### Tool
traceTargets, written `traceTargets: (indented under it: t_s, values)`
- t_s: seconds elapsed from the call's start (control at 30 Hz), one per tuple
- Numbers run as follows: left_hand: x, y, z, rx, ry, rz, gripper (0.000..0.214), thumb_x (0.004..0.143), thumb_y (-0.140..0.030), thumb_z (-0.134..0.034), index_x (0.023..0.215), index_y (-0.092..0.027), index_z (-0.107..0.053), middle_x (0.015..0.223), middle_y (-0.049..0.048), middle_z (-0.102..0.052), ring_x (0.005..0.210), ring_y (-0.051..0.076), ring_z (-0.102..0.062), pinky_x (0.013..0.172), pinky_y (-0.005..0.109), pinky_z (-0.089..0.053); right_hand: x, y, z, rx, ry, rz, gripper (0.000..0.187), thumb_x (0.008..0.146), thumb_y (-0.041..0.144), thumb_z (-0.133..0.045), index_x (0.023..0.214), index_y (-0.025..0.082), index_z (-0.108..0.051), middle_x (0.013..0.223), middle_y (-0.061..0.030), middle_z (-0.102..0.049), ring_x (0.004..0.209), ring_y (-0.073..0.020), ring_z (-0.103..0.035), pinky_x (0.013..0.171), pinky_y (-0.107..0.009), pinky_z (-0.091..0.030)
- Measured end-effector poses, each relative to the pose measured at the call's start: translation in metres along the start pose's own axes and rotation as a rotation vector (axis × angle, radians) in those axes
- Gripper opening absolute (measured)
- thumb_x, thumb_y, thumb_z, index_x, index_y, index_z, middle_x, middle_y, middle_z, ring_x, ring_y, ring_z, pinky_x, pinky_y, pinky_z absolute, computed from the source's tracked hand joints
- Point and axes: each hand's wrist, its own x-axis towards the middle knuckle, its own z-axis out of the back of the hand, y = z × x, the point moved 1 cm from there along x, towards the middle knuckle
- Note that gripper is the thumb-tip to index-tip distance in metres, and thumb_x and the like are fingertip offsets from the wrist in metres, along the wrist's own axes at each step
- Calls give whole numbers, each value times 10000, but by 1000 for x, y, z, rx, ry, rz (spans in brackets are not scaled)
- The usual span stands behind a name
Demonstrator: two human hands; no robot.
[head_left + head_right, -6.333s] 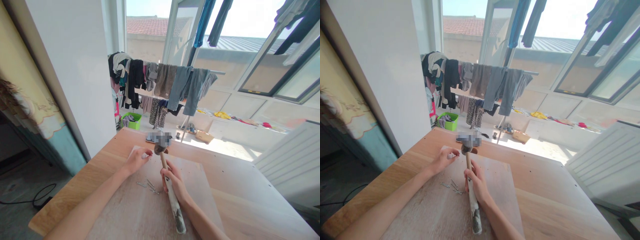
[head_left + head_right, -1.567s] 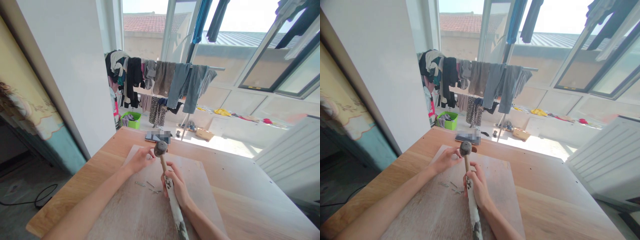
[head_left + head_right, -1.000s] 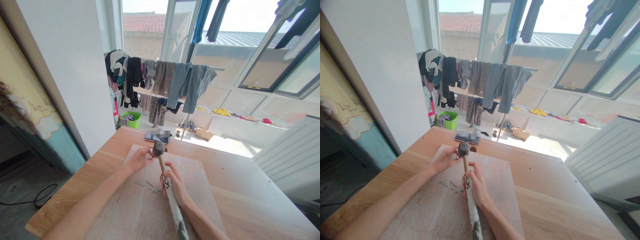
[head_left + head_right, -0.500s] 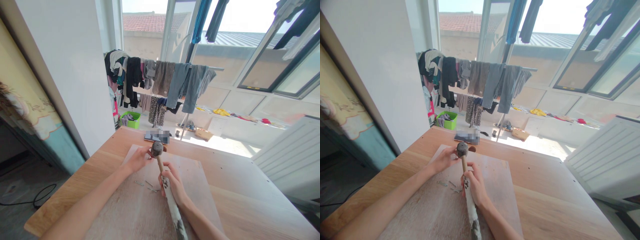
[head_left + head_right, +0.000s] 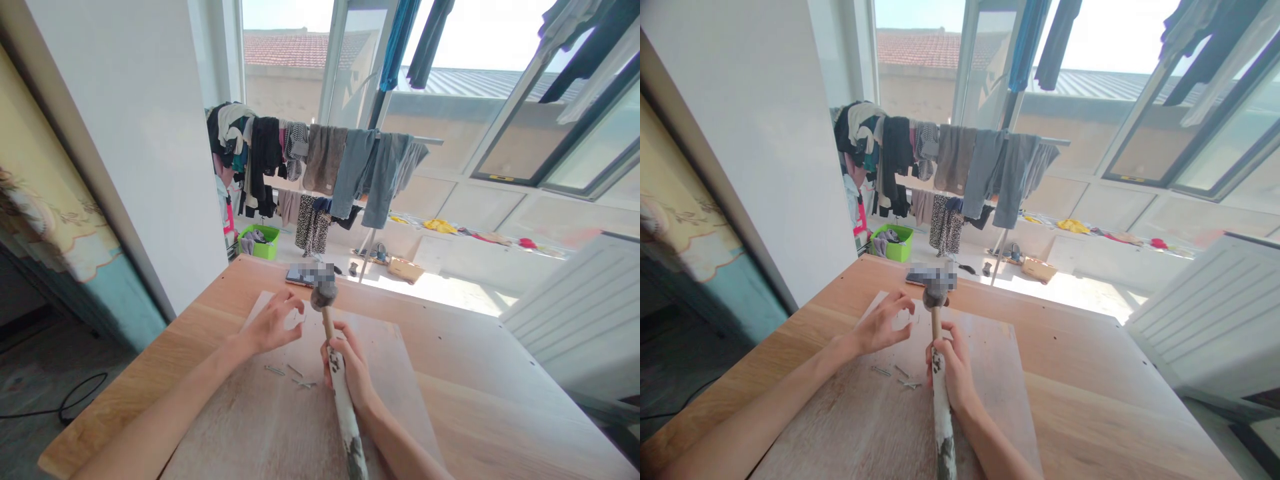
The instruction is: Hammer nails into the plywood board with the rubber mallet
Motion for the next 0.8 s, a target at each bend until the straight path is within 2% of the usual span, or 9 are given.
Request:
traceTargets:
  t_s: [0.07,0.17,0.23,0.33,0.47,0.53,0.6,0.73,0.8]
  values:
    - [-1,-19,14,21,209,-47,108,772,-134,-628,845,-215,-631,910,15,-605,860,185,-601,785,278,-476,2,0,1,10,-31,-3,406,766,426,-624,1081,229,-461,532,98,-575,303,-90,-430,287,-178,-354]
    - [-6,-41,24,58,455,-72,154,693,-146,-711,811,-234,-665,835,-2,-600,770,189,-598,673,273,-445,4,1,0,18,-52,6,426,750,443,-633,1073,226,-459,527,96,-578,294,-99,-439,280,-184,-338]
    - [-10,-48,23,107,514,-52,185,631,-137,-761,766,-239,-685,818,2,-600,746,208,-603,631,289,-423,3,1,0,16,-51,11,424,750,449,-636,1066,224,-464,531,92,-582,291,-102,-445,280,-189,-331]
    - [-13,-51,16,146,530,-11,194,566,-60,-756,644,-218,-674,821,8,-608,680,199,-588,581,295,-380,2,1,-1,17,-25,18,406,772,445,-627,1073,223,-468,544,90,-590,291,-100,-449,287,-190,-329]
    - [-8,-49,11,150,556,8,165,582,-51,-718,639,-199,-673,796,10,-642,631,177,-579,557,284,-363,2,1,0,17,-20,40,378,789,420,-607,1080,227,-461,557,92,-595,303,-99,-461,296,-188,-337]
    - [0,-46,10,105,555,20,145,629,-69,-677,682,-204,-677,731,-3,-650,630,173,-590,557,268,-377,3,2,1,25,-37,49,369,781,408,-603,1071,229,-459,555,97,-592,299,-96,-455,295,-188,-341]
    - [10,-42,6,2,499,38,170,674,-84,-641,779,-209,-689,710,-21,-660,639,160,-607,574,246,-409,4,4,0,36,-55,61,356,775,403,-597,1056,229,-465,548,101,-583,294,-91,-442,294,-189,-350]
    - [31,-25,-6,-142,225,20,308,795,-130,-598,1079,-211,-686,827,-15,-707,736,149,-640,714,241,-485,4,6,0,55,-126,83,347,770,402,-595,1049,233,-478,552,100,-583,305,-88,-444,293,-184,-360]
    - [37,-16,-13,-150,122,-25,303,843,-140,-577,1116,-215,-684,914,2,-729,792,151,-650,779,254,-497,4,6,2,65,-172,109,345,771,403,-598,1047,236,-478,559,101,-587,307,-88,-454,293,-180,-360]
